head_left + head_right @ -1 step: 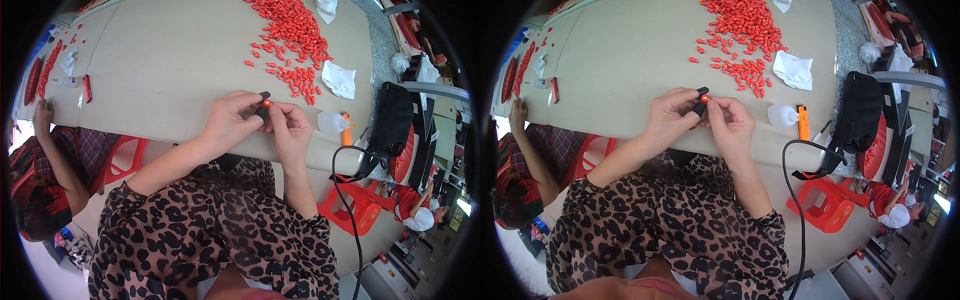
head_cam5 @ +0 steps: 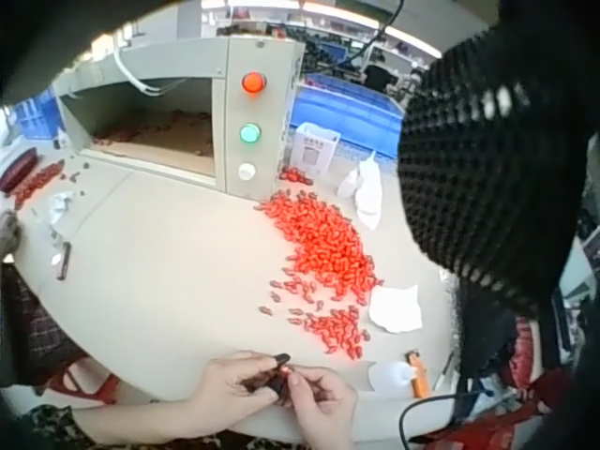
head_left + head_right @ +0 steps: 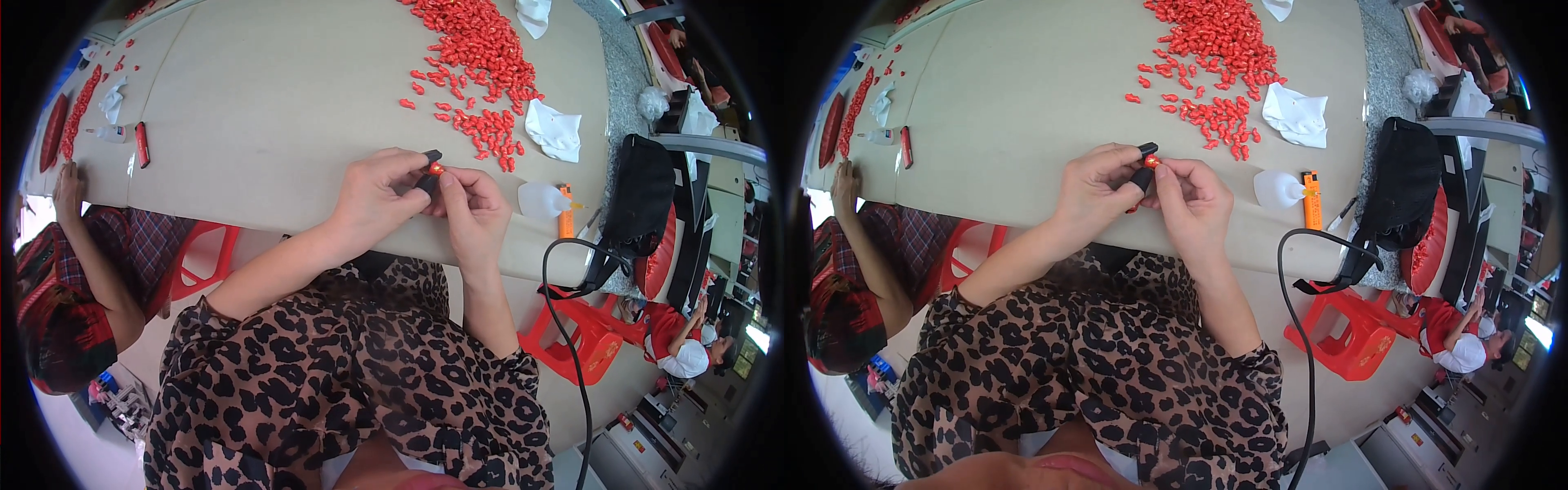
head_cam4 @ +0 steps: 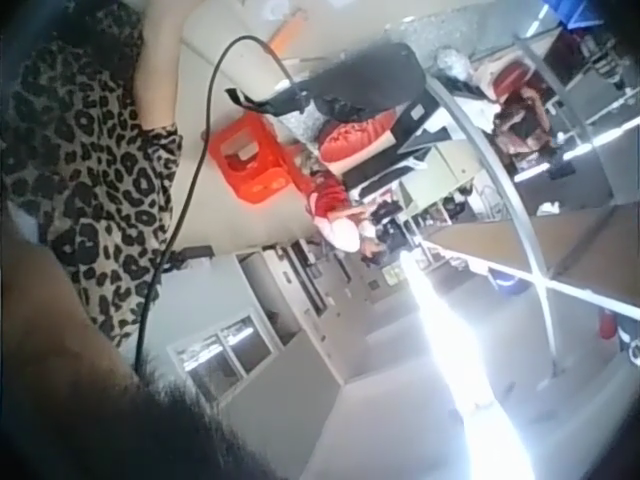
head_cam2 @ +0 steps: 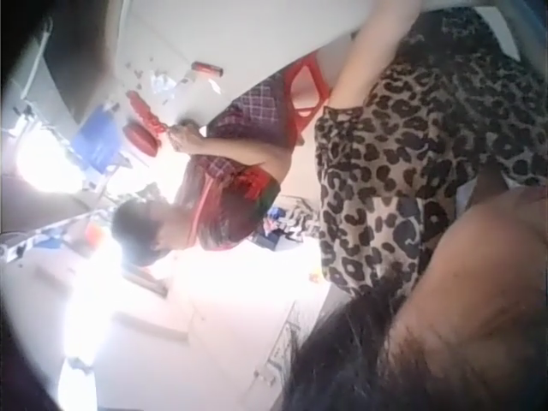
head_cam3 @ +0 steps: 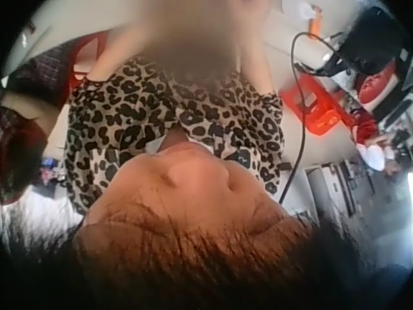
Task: The person applies glue from a bottle to small red toy parts and assembles them onto a black base part.
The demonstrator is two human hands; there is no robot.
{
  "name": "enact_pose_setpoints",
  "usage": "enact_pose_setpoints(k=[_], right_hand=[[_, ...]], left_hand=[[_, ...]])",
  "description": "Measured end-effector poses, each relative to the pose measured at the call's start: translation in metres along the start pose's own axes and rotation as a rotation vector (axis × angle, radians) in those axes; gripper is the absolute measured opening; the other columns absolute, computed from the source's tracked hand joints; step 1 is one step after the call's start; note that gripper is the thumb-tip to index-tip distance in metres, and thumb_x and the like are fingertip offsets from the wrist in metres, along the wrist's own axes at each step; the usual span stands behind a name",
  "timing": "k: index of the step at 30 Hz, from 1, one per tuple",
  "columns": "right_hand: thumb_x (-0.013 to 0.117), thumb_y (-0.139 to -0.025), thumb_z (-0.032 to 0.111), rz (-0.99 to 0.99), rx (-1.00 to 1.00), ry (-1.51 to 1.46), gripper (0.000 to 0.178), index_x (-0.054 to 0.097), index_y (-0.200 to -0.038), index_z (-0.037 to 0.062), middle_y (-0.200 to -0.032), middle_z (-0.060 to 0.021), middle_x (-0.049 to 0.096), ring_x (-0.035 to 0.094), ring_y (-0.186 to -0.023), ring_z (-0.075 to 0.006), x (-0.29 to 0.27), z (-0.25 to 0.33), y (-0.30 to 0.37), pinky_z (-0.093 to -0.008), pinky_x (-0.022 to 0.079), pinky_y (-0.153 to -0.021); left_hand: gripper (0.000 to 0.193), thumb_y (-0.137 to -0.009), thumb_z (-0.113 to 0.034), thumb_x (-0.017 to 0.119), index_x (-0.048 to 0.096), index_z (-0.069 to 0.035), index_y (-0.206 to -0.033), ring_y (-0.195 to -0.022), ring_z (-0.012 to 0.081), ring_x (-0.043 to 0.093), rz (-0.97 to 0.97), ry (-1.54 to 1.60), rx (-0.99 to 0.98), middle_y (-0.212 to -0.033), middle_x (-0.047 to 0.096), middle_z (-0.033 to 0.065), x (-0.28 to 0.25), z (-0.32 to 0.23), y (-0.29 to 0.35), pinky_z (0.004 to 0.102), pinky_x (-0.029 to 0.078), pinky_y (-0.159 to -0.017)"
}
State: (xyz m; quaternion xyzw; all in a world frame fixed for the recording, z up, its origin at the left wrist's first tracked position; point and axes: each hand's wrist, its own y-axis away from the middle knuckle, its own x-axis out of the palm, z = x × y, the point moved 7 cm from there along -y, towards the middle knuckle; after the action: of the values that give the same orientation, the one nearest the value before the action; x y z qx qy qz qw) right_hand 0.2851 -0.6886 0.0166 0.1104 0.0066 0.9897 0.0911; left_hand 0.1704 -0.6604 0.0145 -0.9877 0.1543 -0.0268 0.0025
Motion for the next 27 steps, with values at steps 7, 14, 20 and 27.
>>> enact_pose_setpoints(k=[7, 14, 20, 27], right_hand=[[0.051, -0.080, 0.001, -0.003, 0.006, 0.003, 0.008, 0.054, -0.083, -0.0051, -0.069, -0.0059, 0.058, 0.054, -0.056, -0.0071, 0.000, -0.001, 0.006, -0.0177, 0.045, -0.051], [0.051, -0.078, -0.003, 0.046, -0.057, 0.058, 0.006, 0.054, -0.082, -0.0065, -0.075, -0.0065, 0.055, 0.055, -0.059, -0.0086, 0.010, -0.004, 0.012, -0.0199, 0.049, -0.053], [0.052, -0.077, -0.005, 0.053, -0.125, 0.131, 0.005, 0.054, -0.081, -0.0071, -0.078, -0.0079, 0.053, 0.055, -0.060, -0.0093, 0.018, -0.009, 0.018, -0.0194, 0.048, -0.052], [0.052, -0.077, -0.006, 0.038, -0.186, 0.130, 0.006, 0.054, -0.083, -0.0065, -0.078, -0.0080, 0.053, 0.054, -0.060, -0.0092, 0.014, 0.004, 0.014, -0.0191, 0.047, -0.051]], left_hand=[[0.022, -0.066, 0.004, 0.054, 0.057, 0.004, -0.087, -0.070, 0.0142, 0.056, 0.003, -0.026, -0.001, -0.080, 0.054, 0.0095, -0.001, 0.002, 0.005, 0.0236, 0.049, -0.059], [0.021, -0.065, 0.005, 0.056, 0.058, 0.004, -0.086, -0.070, 0.0138, 0.056, -0.030, 0.029, 0.046, -0.081, 0.055, 0.0101, -0.010, 0.003, 0.014, 0.0222, 0.049, -0.057], [0.022, -0.065, 0.004, 0.057, 0.059, 0.002, -0.086, -0.071, 0.0130, 0.056, -0.029, -0.020, 0.089, -0.081, 0.056, 0.0096, -0.020, 0.001, 0.022, 0.0216, 0.050, -0.057], [0.025, -0.065, 0.005, 0.055, 0.058, 0.001, -0.090, -0.072, 0.0134, 0.055, -0.010, -0.005, 0.084, -0.082, 0.056, 0.0092, -0.013, 0.000, 0.018, 0.0228, 0.048, -0.060]])
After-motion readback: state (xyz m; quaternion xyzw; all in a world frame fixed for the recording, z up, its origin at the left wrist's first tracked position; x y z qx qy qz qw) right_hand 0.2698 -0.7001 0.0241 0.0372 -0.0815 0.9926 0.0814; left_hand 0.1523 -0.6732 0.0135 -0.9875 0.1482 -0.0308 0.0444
